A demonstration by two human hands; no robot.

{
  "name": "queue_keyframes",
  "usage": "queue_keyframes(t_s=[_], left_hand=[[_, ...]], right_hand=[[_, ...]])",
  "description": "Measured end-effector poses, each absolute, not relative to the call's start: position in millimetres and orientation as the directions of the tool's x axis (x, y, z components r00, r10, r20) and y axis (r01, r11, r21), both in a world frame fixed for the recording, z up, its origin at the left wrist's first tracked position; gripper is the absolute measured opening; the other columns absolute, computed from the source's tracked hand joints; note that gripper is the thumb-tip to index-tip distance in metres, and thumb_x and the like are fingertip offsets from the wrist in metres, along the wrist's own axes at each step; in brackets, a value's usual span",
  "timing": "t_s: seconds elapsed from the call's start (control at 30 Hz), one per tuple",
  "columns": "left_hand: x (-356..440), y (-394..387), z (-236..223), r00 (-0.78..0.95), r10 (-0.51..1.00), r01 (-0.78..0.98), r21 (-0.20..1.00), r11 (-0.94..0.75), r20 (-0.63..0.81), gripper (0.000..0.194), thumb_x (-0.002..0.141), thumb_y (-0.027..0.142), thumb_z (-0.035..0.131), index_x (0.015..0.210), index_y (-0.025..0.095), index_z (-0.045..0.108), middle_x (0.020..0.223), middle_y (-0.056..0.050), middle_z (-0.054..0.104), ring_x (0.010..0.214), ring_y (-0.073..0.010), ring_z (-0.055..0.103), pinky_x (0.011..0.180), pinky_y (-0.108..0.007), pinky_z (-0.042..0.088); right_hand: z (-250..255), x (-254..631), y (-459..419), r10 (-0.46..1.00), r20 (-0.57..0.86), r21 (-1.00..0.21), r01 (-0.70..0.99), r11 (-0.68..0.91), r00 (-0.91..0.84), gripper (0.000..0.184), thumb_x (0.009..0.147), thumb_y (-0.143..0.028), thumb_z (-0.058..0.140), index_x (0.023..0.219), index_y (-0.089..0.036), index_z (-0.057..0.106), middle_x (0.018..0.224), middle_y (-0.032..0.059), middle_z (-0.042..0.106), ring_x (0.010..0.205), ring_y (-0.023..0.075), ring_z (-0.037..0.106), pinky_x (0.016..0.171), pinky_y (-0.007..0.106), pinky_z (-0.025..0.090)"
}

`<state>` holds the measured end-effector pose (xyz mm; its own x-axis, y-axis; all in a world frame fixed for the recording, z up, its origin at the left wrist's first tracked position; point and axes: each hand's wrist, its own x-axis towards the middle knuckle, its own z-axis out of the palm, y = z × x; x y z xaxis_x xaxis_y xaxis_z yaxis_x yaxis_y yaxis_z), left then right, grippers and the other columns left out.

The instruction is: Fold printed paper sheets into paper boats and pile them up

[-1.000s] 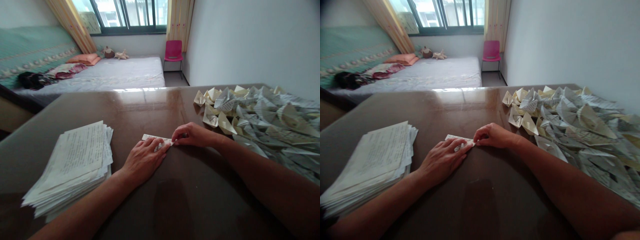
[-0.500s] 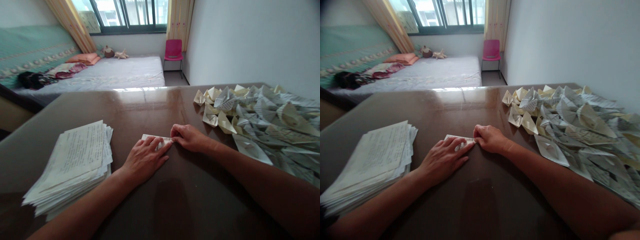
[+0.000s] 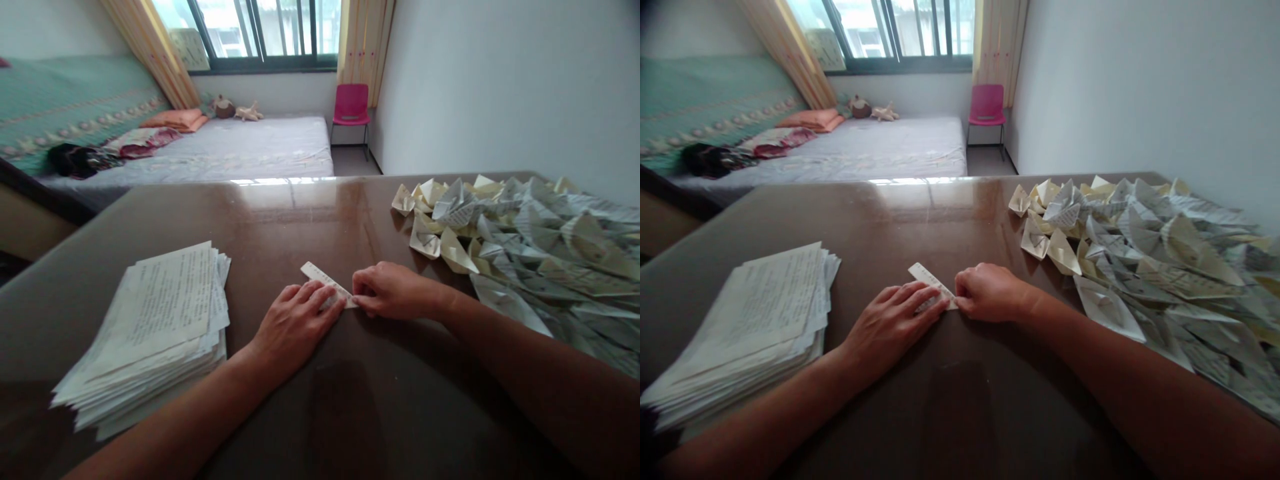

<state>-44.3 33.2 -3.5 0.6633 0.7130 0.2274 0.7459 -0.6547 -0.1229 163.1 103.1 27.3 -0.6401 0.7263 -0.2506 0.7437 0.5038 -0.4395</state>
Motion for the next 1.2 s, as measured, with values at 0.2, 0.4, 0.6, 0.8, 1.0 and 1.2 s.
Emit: queue_keyframes(t_s=[0.2, 0.4, 0.6, 0.8, 1.0, 1.2], left_hand=[[-40, 26, 2, 0.743, 0.615, 0.662, -0.159, -0.732, 0.262, 0.025, 0.095, 0.018, 0.045, 0.117, 0.015, 0.058, 0.114, -0.005, 0.065, 0.101, -0.0213, 0.057, 0.074, -0.034, 0.048], [-31, 20, 2, 0.657, 0.711, 0.739, -0.029, -0.673, 0.249, 0.018, 0.094, 0.026, 0.047, 0.104, 0.019, 0.060, 0.104, -0.002, 0.066, 0.092, -0.0206, 0.058, 0.074, -0.035, 0.051], [-27, 17, 8, 0.575, 0.808, 0.812, 0.035, -0.583, 0.128, 0.023, 0.092, 0.039, 0.050, 0.103, 0.021, 0.057, 0.106, -0.003, 0.062, 0.101, -0.0242, 0.055, 0.078, -0.039, 0.051], [-39, 22, 21, 0.588, 0.809, 0.809, -0.007, -0.588, 0.006, 0.013, 0.092, 0.020, 0.045, 0.098, 0.023, 0.056, 0.105, -0.001, 0.062, 0.099, -0.0230, 0.055, 0.076, -0.038, 0.050], [-49, 24, 32, 0.604, 0.796, 0.797, 0.029, -0.603, -0.042, 0.012, 0.089, 0.017, 0.049, 0.097, 0.020, 0.058, 0.099, -0.004, 0.061, 0.096, -0.0232, 0.054, 0.081, -0.041, 0.049], [-41, 31, 10, 0.655, 0.749, 0.755, -0.037, -0.655, 0.100, 0.023, 0.095, 0.019, 0.042, 0.086, 0.015, 0.061, 0.089, -0.006, 0.061, 0.087, -0.0198, 0.055, 0.081, -0.035, 0.051]], right_hand=[[33, 157, 92, 0.531, -0.454, -0.616, 0.683, 0.393, -0.715, 0.027, 0.086, -0.028, 0.046, 0.071, -0.015, 0.064, 0.059, 0.0018, 0.069, 0.049, 0.0101, 0.059, 0.048, 0.018, 0.037], [30, 152, 84, 0.422, -0.420, -0.661, 0.590, 0.463, -0.803, 0.028, 0.087, -0.019, 0.041, 0.066, -0.014, 0.059, 0.059, 0.0013, 0.069, 0.046, 0.0075, 0.057, 0.050, 0.017, 0.038], [37, 155, 86, 0.331, -0.371, -0.712, 0.495, 0.498, -0.867, 0.027, 0.089, -0.014, 0.038, 0.072, -0.014, 0.059, 0.062, 0.0001, 0.067, 0.048, 0.0066, 0.055, 0.051, 0.017, 0.038], [27, 171, 115, 0.757, -0.032, -0.639, 0.596, 0.486, -0.652, 0.015, 0.087, -0.024, 0.053, 0.086, -0.015, 0.064, 0.073, 0.0013, 0.066, 0.061, 0.0103, 0.057, 0.057, 0.021, 0.039], [8, 177, 130, 0.718, 0.008, -0.600, 0.571, 0.560, -0.696, 0.032, 0.073, -0.034, 0.074, 0.099, -0.017, 0.065, 0.089, 0.0027, 0.064, 0.067, 0.0111, 0.056, 0.062, 0.022, 0.040], [20, 178, 126, 0.680, -0.038, -0.589, 0.567, 0.576, -0.732, 0.008, 0.078, -0.024, 0.067, 0.081, -0.018, 0.069, 0.075, -0.0004, 0.064, 0.066, 0.0104, 0.055, 0.061, 0.021, 0.038]])
